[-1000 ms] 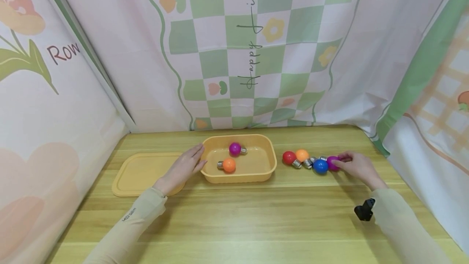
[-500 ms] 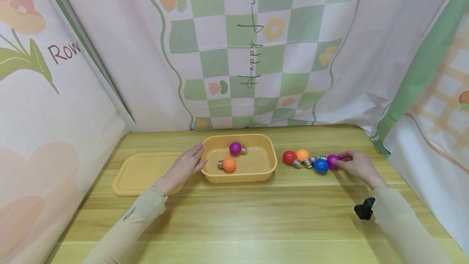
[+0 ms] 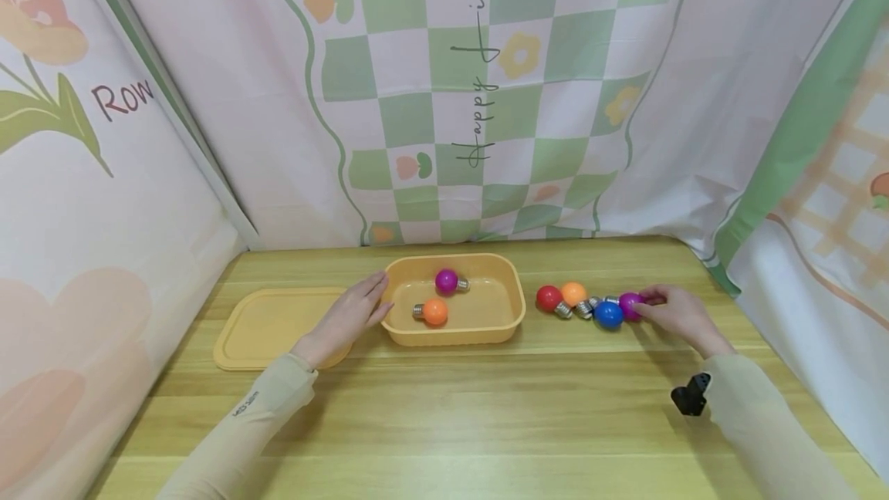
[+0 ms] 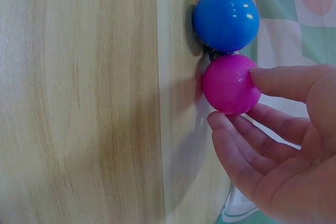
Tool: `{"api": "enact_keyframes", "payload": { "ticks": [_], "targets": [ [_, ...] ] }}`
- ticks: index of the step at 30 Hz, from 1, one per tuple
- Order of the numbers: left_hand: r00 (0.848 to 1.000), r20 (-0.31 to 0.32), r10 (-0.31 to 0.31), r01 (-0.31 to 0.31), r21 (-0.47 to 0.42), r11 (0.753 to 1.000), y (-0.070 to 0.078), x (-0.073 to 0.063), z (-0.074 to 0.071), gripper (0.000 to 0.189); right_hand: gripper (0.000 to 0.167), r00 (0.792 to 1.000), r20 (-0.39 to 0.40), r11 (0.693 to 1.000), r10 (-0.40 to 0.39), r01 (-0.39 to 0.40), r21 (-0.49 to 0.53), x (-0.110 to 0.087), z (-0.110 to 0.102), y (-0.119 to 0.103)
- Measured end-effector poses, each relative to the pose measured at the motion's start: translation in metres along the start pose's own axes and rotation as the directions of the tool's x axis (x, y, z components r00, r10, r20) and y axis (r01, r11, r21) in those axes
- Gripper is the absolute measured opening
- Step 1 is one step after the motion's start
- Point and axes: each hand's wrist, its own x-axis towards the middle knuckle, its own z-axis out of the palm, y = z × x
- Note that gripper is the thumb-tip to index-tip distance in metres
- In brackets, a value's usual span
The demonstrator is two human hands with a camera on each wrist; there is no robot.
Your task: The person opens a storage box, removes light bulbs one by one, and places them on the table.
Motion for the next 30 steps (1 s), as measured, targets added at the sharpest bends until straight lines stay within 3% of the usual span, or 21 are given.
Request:
{"api": "enact_keyframes", "payload": {
  "ticks": [30],
  "targets": [
    [1.0,0.011,-0.011,0.011,0.003,1.0,0.0029,0.0012,-0.0029,0.05,0.067,1.0,-0.001,0.999,0.01,-0.01,0.035,-0.0004,-0.004,-0.0029]
  ]
}}
